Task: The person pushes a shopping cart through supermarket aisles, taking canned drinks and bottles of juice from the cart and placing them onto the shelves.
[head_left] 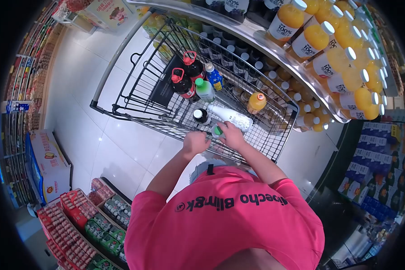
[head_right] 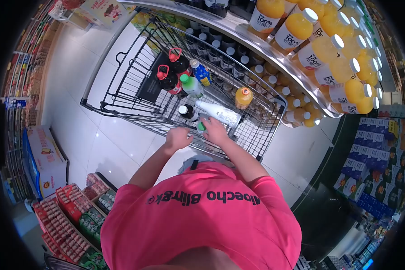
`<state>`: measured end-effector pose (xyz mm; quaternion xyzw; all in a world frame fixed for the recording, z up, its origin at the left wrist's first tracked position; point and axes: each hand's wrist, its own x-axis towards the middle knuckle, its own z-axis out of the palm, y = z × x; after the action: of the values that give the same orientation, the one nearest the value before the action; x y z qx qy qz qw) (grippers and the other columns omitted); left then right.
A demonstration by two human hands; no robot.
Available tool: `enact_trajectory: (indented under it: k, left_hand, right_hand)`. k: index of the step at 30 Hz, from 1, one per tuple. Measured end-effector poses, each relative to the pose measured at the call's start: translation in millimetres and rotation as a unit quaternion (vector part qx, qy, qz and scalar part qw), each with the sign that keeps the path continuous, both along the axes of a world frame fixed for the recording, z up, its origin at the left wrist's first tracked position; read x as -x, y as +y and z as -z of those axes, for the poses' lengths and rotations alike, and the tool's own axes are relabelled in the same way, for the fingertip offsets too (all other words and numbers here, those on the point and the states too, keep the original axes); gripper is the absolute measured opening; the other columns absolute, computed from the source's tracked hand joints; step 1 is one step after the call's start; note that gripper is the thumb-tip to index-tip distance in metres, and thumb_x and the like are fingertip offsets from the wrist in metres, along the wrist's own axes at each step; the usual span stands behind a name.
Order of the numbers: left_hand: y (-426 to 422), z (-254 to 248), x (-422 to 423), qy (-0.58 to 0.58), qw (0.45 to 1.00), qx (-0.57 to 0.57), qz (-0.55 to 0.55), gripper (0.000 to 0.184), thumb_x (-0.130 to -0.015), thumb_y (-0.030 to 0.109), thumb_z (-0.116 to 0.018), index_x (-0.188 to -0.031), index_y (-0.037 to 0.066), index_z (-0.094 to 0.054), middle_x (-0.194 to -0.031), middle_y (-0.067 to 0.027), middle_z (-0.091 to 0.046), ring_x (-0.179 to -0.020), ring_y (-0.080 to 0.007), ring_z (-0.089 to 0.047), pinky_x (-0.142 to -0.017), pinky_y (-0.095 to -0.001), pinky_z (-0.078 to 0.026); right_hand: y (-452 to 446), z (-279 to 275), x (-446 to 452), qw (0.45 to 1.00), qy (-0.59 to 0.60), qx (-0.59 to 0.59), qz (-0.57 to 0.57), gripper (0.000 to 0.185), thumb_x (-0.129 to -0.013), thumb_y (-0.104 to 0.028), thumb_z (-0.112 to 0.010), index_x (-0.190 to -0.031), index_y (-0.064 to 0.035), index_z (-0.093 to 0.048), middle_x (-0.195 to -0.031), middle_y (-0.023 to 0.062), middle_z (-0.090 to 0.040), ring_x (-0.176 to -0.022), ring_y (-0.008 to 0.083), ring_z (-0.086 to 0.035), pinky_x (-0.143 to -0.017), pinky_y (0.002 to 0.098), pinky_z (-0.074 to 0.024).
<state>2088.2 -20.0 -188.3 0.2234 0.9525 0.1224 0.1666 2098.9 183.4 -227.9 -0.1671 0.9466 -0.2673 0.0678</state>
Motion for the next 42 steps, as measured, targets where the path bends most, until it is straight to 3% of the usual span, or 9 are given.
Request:
enact_trajectory:
  k: [10, 13, 22, 25, 28, 31, 35, 39, 42]
  left_hand:
    - [-0.2, -2.5, -2.3, 0.014, 1.000, -0.023, -0.010, 0.031, -0.075, 0.038, -0.062, -0.085, 0.008, -0.067, -0.080, -0.0114, -0.067, -0.076, -0.0286, -0.065, -0.066, -0.0397, -0.052]
    - [3.3, -4.4, 0.3, -0.031, 0.998, 0.045, -0.005, 0.032, -0.074, 0.039, -0.064, -0.088, 0.010, -0.068, -0.082, -0.0105, -0.067, -0.077, -0.0276, -0.065, -0.066, -0.0384, -0.052]
    - [9.2, -15.6, 3.4, -0.080, 0.992, 0.099, -0.018, 0.035, -0.076, 0.042, -0.063, -0.093, 0.012, -0.067, -0.089, -0.0100, -0.067, -0.086, -0.0270, -0.064, -0.077, -0.0382, -0.050]
    - [5.4, -6.5, 4.4, -0.076, 0.993, 0.087, -0.019, 0.038, -0.075, 0.044, -0.064, -0.095, 0.011, -0.067, -0.088, -0.0101, -0.067, -0.086, -0.0275, -0.064, -0.076, -0.0378, -0.050]
    - [2.8, 12.6, 20.3, -0.164, 0.974, 0.040, -0.149, 0.047, -0.074, 0.045, -0.064, -0.103, 0.008, -0.064, -0.090, -0.0107, -0.066, -0.086, -0.0287, -0.064, -0.074, -0.0385, -0.049]
    - [-1.4, 26.9, 47.5, -0.169, 0.963, -0.072, -0.195, 0.063, -0.069, 0.036, -0.071, -0.120, 0.005, -0.050, -0.101, -0.0255, -0.062, -0.100, -0.0362, -0.059, -0.085, -0.0433, -0.047]
    - [7.1, 47.2, 89.2, -0.110, 0.982, 0.086, -0.130, 0.075, -0.065, 0.032, -0.075, -0.127, 0.008, -0.040, -0.117, -0.0244, -0.049, -0.109, -0.0396, -0.053, -0.088, -0.0444, -0.048]
    - [3.4, 90.6, 131.3, -0.113, 0.979, 0.154, 0.073, 0.058, -0.071, 0.027, -0.068, -0.119, 0.005, -0.045, -0.106, -0.0214, -0.058, -0.099, -0.0361, -0.059, -0.083, -0.0435, -0.050]
    - [4.8, 76.7, 148.3, -0.137, 0.950, 0.176, 0.220, 0.046, -0.073, 0.027, -0.062, -0.111, 0.004, -0.049, -0.092, -0.0182, -0.063, -0.086, -0.0344, -0.064, -0.075, -0.0448, -0.051]
  right_hand:
    - [-12.5, 15.1, 1.4, 0.998, -0.013, -0.064, 0.014, 0.037, -0.072, -0.021, -0.066, -0.105, -0.0136, -0.052, -0.097, 0.0145, -0.051, -0.092, 0.0328, -0.056, -0.073, 0.0438, -0.0488]
    - [-16.2, 25.2, 1.6, 0.998, -0.010, -0.047, 0.031, 0.037, -0.072, -0.020, -0.066, -0.105, -0.0137, -0.051, -0.096, 0.0148, -0.052, -0.092, 0.0330, -0.056, -0.073, 0.0441, -0.0493]
    - [-16.5, 28.2, -5.4, 0.997, -0.040, -0.044, 0.048, 0.051, -0.074, -0.019, -0.064, -0.122, -0.0184, -0.046, -0.099, 0.0164, -0.054, -0.093, 0.0335, -0.058, -0.075, 0.0444, -0.0496]
    - [-12.8, 19.3, -10.2, 0.993, -0.092, -0.014, 0.067, 0.064, -0.074, -0.019, -0.064, -0.133, -0.0149, -0.037, -0.102, 0.0186, -0.055, -0.094, 0.0346, -0.059, -0.076, 0.0457, -0.0498]
    - [-6.1, 9.0, -24.9, 0.981, -0.150, 0.034, 0.117, 0.073, -0.074, -0.020, -0.064, -0.137, -0.0060, -0.029, -0.105, 0.0212, -0.057, -0.093, 0.0368, -0.059, -0.077, 0.0460, -0.0500]
    - [3.5, 7.0, -50.5, 0.979, -0.132, 0.067, 0.144, 0.071, -0.074, -0.024, -0.064, -0.132, 0.0010, -0.032, -0.105, 0.0219, -0.058, -0.094, 0.0382, -0.059, -0.078, 0.0452, -0.0496]
    - [20.1, 6.6, -83.8, 0.968, -0.124, 0.138, 0.168, 0.049, -0.077, -0.023, -0.065, -0.119, -0.0011, -0.051, -0.104, 0.0198, -0.059, -0.091, 0.0328, -0.061, -0.079, 0.0396, -0.0493]
    - [32.0, -6.3, -90.1, 0.945, -0.167, 0.166, 0.229, 0.040, -0.079, -0.025, -0.061, -0.113, -0.0055, -0.057, -0.101, 0.0149, -0.060, -0.091, 0.0283, -0.061, -0.079, 0.0377, -0.0496]
    - [26.7, -12.1, -79.3, 0.922, -0.164, 0.176, 0.303, 0.037, -0.078, -0.022, -0.062, -0.111, -0.0058, -0.059, -0.098, 0.0135, -0.061, -0.090, 0.0272, -0.061, -0.078, 0.0358, -0.0498]
